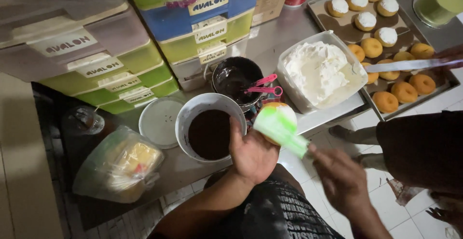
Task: Frosting plain donuts with white icing using a spatula and arranging them on a baking tray.
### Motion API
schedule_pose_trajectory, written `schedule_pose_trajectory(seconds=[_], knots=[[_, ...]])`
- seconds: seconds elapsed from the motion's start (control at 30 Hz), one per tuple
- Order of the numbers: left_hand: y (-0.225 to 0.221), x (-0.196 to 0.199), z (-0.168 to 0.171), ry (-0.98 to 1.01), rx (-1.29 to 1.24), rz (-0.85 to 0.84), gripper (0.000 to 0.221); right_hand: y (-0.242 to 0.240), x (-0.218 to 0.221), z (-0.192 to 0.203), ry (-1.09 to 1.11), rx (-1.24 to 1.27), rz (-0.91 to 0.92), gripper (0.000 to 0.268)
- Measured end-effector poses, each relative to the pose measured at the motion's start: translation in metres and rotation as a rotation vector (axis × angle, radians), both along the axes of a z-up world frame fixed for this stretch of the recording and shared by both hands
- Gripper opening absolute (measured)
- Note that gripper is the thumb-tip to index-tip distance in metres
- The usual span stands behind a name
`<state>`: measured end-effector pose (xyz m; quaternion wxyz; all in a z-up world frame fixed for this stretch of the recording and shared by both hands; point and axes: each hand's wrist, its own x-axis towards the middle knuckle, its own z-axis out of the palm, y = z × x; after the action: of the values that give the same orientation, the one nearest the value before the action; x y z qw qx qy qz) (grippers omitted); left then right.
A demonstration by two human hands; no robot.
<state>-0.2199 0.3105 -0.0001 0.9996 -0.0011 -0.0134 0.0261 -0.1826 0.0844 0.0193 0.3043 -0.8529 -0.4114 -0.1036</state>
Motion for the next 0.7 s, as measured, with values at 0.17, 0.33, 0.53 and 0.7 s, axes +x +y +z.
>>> schedule_pose_trajectory(seconds=[0.17, 0.33, 0.53, 0.7], knots=[[-0.002, 0.001, 0.006, 0.017, 0.090, 0.030, 0.088, 0.014, 0.005, 0.013, 0.072, -0.025, -0.077, 0.041], [-0.004, 0.002, -0.017, 0.171, 0.016, 0.031, 0.072, 0.021, -0.004, 0.019, 0.053, 0.012, 0.286, 0.035], [0.001, -0.006, 0.003, -0.027, 0.060, 0.031, 0.091, 0.010, 0.021, 0.015, -0.080, -0.076, 0.010, 0.033], [0.005, -0.011, 0.000, -0.062, 0.074, 0.002, 0.091, 0.007, 0.028, 0.018, -0.053, -0.055, -0.253, 0.037]])
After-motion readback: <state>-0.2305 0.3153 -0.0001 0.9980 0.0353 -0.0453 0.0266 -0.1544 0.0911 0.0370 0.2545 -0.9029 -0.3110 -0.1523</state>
